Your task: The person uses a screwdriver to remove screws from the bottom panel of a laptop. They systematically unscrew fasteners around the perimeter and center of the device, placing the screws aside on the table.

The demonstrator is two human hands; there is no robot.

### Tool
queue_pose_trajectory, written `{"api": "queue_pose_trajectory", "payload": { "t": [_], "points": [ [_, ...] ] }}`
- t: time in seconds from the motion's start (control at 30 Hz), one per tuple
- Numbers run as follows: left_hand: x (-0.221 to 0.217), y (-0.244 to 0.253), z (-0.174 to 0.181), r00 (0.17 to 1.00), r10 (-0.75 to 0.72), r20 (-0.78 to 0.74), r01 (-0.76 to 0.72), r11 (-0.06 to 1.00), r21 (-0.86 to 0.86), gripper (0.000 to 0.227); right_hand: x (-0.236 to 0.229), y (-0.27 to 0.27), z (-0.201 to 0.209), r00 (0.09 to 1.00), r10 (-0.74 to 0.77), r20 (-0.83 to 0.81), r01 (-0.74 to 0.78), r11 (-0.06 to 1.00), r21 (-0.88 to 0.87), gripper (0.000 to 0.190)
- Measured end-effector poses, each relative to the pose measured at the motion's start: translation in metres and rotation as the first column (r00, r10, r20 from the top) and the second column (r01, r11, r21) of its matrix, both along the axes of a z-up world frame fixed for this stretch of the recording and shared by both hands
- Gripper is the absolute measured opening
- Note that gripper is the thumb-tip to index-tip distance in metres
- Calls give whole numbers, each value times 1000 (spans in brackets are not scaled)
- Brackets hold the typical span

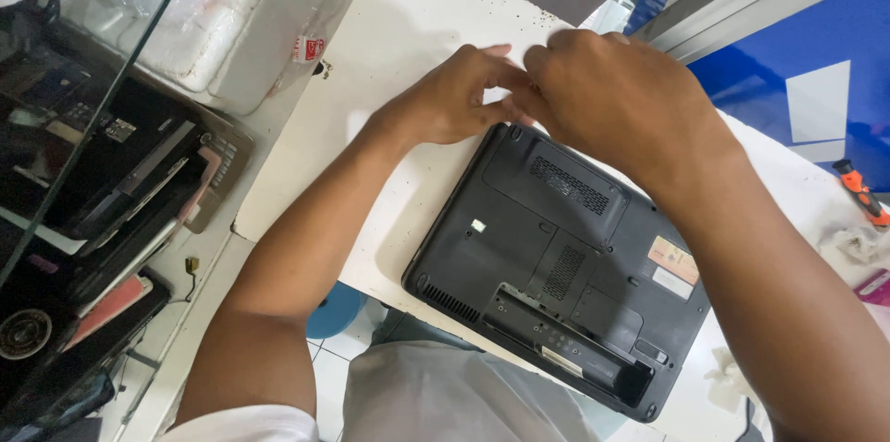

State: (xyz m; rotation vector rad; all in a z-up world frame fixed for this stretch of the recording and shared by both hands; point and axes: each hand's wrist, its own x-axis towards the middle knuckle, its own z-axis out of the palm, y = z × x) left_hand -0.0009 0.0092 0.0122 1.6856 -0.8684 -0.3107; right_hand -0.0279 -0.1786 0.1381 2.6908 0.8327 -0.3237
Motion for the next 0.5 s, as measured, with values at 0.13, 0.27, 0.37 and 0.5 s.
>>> {"api": "queue_pose_trajectory", "payload": {
  "t": [0.13,0.27,0.37,0.5],
  "points": [
    [-1,6,7,992,-107,71,100,991,93,30,-2,-8,-2,967,233,101,-233,972,-5,7],
    [-4,-4,5,999,49,-2,-49,998,24,31,3,1,-7,997,-44,-63,48,997,64,54],
    [-2,-10,-5,983,171,-67,-172,985,-17,31,4,6,-3,982,-164,-90,166,986,18,56],
    [0,-1,3,998,-4,-57,5,1000,27,27,-6,-4,6,1000,11,-23,-8,989,151,29]
  ]
}}
